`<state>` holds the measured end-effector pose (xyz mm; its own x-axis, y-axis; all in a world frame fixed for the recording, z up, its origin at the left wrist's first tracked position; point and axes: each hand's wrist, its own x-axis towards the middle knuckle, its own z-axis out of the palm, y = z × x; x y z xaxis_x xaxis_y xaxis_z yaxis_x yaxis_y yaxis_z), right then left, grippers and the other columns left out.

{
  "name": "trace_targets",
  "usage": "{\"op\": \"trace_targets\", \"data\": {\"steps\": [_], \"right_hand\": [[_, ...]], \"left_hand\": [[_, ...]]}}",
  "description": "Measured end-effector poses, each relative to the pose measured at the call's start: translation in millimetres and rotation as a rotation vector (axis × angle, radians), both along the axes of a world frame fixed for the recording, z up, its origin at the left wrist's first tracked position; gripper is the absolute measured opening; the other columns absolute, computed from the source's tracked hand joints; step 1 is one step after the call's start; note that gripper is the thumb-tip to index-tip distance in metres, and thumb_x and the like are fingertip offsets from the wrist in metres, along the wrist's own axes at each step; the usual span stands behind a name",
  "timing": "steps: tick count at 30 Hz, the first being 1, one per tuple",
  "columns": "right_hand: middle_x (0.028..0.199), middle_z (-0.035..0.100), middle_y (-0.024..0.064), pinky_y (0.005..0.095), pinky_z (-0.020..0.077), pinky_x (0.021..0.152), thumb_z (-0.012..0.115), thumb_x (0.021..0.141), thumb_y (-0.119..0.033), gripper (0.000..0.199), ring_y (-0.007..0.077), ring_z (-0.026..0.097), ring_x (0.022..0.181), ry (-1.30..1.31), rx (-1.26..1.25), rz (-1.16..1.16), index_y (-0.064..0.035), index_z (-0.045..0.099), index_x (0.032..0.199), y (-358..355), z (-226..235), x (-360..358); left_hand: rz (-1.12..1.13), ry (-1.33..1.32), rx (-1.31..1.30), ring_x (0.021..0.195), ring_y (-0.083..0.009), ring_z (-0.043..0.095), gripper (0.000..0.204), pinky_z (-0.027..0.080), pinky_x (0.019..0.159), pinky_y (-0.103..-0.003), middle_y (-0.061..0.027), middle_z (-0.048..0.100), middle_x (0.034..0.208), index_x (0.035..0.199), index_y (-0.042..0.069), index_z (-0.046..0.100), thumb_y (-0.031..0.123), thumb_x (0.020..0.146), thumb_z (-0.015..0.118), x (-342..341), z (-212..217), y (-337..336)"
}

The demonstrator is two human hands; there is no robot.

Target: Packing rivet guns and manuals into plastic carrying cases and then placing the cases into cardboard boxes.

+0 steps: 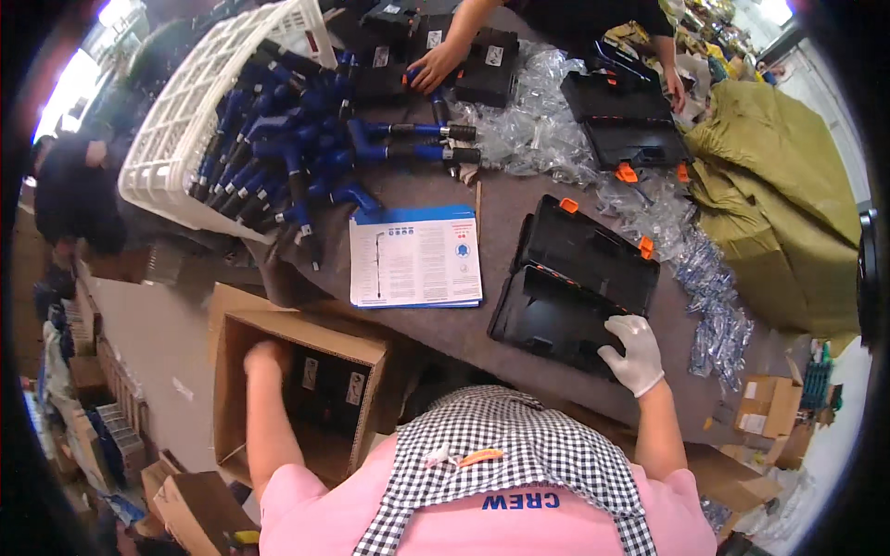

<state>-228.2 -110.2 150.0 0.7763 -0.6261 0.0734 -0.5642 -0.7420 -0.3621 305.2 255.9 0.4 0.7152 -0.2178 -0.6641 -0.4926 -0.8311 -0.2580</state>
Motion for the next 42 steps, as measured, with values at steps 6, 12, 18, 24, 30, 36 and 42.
{"op": "trace_targets", "data": {"steps": [6,12,18,24,30,36,42], "right_hand": [[0.105,0.064,0.0136,0.0440,0.0456,0.092,0.075,0.067,-0.014,0.037,0.0347,0.057,0.102,-0.158,0.003,-0.065,-0.0029,0.065,0.100,-34.9,-15.6,-53.5],[0.104,0.063,0.0140,0.0450,0.0448,0.091,0.073,0.066,-0.011,0.035,0.0360,0.056,0.102,-0.231,-0.028,-0.125,-0.0036,0.062,0.099,-56.3,-33.3,-117.4],[0.104,0.063,0.0155,0.0450,0.0453,0.090,0.072,0.066,-0.006,0.034,0.0361,0.056,0.101,-0.167,0.007,-0.156,-0.0022,0.062,0.098,-76.5,-44.8,-142.1],[0.104,0.062,0.0169,0.0452,0.0453,0.091,0.069,0.067,-0.002,0.033,0.0368,0.056,0.101,-0.127,0.006,-0.293,-0.0008,0.063,0.099,-79.2,-44.6,-150.0],[0.103,0.062,0.0154,0.0457,0.0461,0.088,0.068,0.066,-0.001,0.031,0.0368,0.056,0.099,-0.079,0.001,-0.236,-0.0014,0.063,0.097,-89.8,-23.3,-99.9],[0.108,0.062,0.0157,0.0462,0.0450,0.092,0.073,0.063,-0.006,0.046,0.0374,0.056,0.102,-0.189,-0.078,-0.081,-0.0018,0.061,0.108,-119.9,22.6,-41.4],[0.131,0.050,0.0132,0.0476,0.0377,0.104,0.076,0.063,-0.021,0.059,0.0330,0.045,0.125,-0.267,-0.394,0.238,-0.0065,0.058,0.117,-126.7,83.5,25.9]], "left_hand": [[0.061,-0.183,-0.654,0.077,-0.0388,0.067,0.045,0.051,0.072,-0.046,-0.0232,0.065,0.073,0.080,-0.003,0.069,0.040,0.087,0.055,-81.5,197.9,-150.5],[0.066,-0.343,-0.698,0.107,-0.0387,0.062,0.072,0.048,0.095,-0.044,-0.0258,0.064,0.113,0.120,-0.004,0.056,0.054,0.079,0.065,-71.3,65.8,-298.7],[0.451,-0.476,-0.847,0.116,-0.0404,0.056,0.079,0.045,0.100,-0.043,-0.0276,0.057,0.123,0.124,-0.004,0.049,0.053,0.074,0.073,-11.2,-29.3,-294.7],[0.694,-0.853,-0.479,0.119,-0.0311,0.051,0.065,0.044,0.098,-0.045,-0.0141,0.053,0.127,0.126,0.003,0.046,0.042,0.079,0.069,20.1,-15.9,-321.8],[0.600,-0.654,-0.739,0.105,-0.0450,0.060,0.044,0.048,0.093,-0.049,-0.0274,0.063,0.111,0.117,0.002,0.052,0.019,0.078,0.065,75.5,-48.1,-256.4],[0.185,-0.625,-1.069,0.088,-0.0404,0.066,0.037,0.051,0.076,-0.048,-0.0212,0.069,0.091,0.097,0.006,0.067,0.038,0.079,0.067,-2.8,34.9,-312.8],[-0.857,0.037,-1.026,0.079,-0.0369,0.065,0.033,0.050,0.069,-0.047,-0.0139,0.067,0.077,0.089,0.013,0.067,0.028,0.062,0.079,-169.9,172.6,-372.7]]}}
